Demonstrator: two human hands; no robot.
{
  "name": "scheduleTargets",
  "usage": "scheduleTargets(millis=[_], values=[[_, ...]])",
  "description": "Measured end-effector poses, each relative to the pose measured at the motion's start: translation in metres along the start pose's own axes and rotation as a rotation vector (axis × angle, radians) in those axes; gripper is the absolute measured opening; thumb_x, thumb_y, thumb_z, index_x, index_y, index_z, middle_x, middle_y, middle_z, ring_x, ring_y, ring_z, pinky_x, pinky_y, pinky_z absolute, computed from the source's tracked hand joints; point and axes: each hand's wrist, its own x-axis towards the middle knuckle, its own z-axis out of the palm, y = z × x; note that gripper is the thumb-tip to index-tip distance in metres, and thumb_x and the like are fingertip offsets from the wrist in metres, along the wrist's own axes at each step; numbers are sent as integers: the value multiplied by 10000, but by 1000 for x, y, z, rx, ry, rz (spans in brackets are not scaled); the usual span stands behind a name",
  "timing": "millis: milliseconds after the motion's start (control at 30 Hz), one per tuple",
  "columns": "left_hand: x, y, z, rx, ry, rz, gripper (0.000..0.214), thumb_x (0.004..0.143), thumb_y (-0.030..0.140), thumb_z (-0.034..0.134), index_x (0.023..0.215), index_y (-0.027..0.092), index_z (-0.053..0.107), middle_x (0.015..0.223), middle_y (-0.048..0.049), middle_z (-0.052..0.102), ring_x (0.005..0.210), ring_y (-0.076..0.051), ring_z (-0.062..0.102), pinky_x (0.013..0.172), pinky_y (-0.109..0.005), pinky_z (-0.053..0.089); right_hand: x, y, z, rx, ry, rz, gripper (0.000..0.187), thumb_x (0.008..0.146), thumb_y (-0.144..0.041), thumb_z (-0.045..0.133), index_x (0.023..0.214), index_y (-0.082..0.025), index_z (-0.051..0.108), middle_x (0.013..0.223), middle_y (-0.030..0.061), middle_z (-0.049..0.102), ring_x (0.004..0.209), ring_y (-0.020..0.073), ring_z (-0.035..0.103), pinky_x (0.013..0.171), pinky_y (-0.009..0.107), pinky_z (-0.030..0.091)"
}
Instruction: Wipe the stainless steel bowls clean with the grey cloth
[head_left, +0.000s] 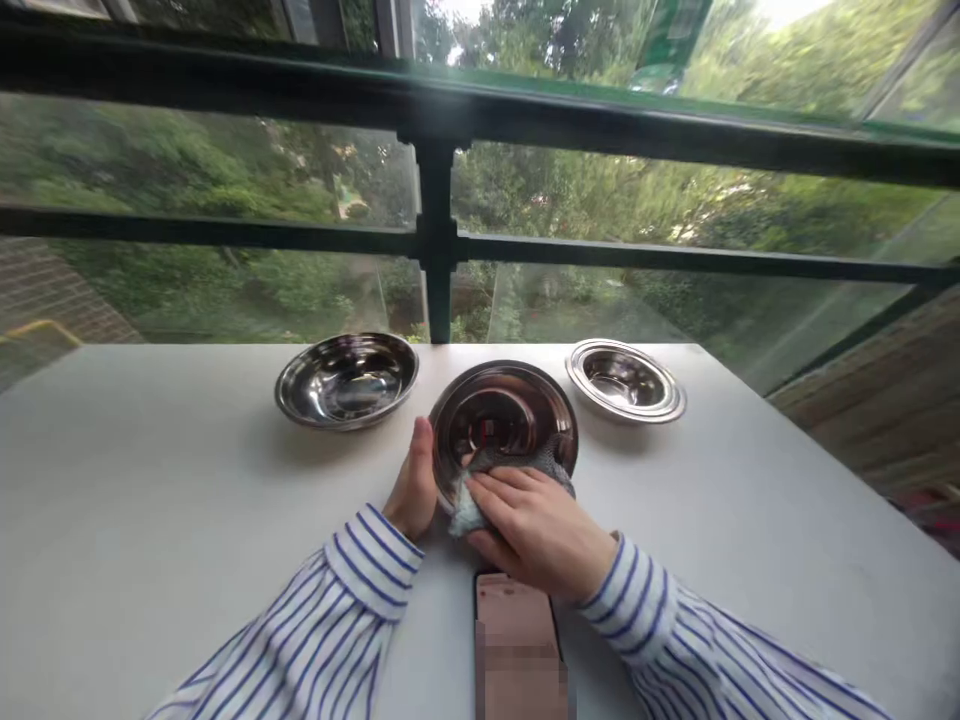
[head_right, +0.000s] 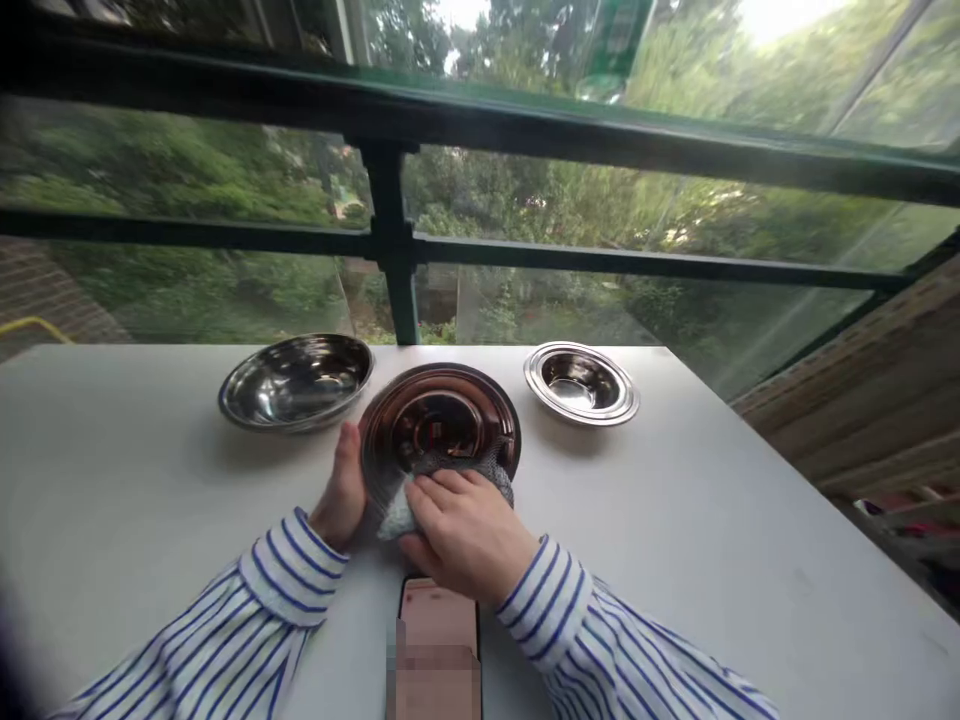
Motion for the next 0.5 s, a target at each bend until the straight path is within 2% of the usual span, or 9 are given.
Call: scheduleTargets(millis=[200,300,400,500], values=[[-5,1,-3,200,-4,79,542,889,524,298,1306,214,451,1284,-59,561,1259,-233,414,1080,-392,264,0,-2,2,89,116,37,386,894,-291,424,1216,-89,493,1113,123,635,992,229,572,858,370,470],[-8,1,-7,314,4,29,526,872,534,343,1239,198,515,1313,-71,535,1268,-241,403,1074,-391,277,3,-3,4,132,152,21,392,909,-307,407,1233,-94,471,1133,130,621,1023,227,558,867,372,471],[-7,-1,-11,320,31,-33,528,866,556,328,1127,179,589,1299,-78,548,1243,-249,436,1052,-399,314,6,-3,4,153,127,-19,426,911,-345,419,1264,-108,443,1200,134,582,1079,226,529,898,367,455],[-4,-2,-11,287,65,-7,545,869,558,307,1131,173,590,1266,-83,576,1216,-246,469,1042,-395,329,3,3,-6,152,18,-38,434,901,-363,441,1269,-131,450,1190,112,593,1066,217,539,891,348,453]])
